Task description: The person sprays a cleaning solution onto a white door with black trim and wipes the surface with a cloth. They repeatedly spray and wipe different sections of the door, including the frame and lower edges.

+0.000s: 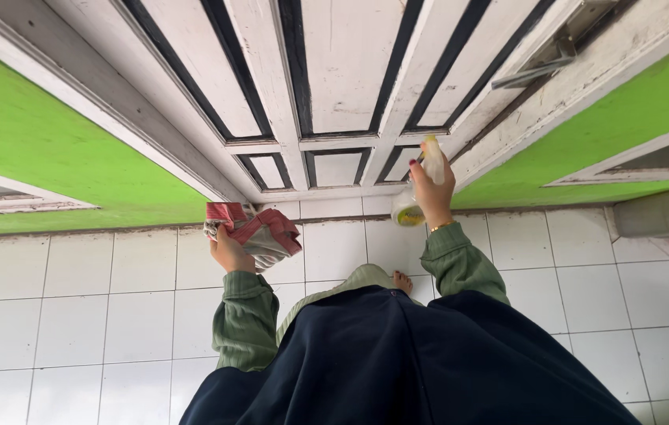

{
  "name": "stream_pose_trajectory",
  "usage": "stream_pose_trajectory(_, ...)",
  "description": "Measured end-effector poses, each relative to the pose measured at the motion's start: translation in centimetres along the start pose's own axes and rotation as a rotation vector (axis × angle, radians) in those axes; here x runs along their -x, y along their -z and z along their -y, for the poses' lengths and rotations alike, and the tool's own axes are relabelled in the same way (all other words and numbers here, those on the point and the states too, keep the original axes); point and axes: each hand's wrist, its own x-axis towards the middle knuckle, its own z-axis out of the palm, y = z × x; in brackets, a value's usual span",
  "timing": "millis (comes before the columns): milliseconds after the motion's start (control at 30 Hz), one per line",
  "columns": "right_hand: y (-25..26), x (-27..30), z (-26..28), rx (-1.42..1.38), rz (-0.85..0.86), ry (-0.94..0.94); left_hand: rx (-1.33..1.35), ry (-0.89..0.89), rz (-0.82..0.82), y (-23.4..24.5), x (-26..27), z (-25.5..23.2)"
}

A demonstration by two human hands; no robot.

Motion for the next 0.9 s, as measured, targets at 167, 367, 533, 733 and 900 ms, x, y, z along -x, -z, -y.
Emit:
stream_pose_trajectory(167,-2.4,-0.9,3.4,0.289,0.139,0.154,0.035,-0.015,-0.001,0.1,0.0,-0.5)
stream_pose_trajectory(367,-5.5,0.4,5.1,0.187,0.151,0.158,0.043,0.043,-0.094,0.8,0.0,-0.9)
stream_pose_trajectory(533,-6.2,-2.0,9.2,0.214,0.132,0.363,0.042,0.01,-0.077,1.6,0.3,0.1)
stream_pose_trajectory(733,-6.2,-6.5,12.7,0.22,0.039,0.353,0.09,0.036,-0.066,0.9,0.3,-1.6)
stream_pose_trajectory(900,-7.6,-6.8,15.4,0.018,0.139,0.491,0.081,-0.218,0.045,-1.8,-0.3,-5.6)
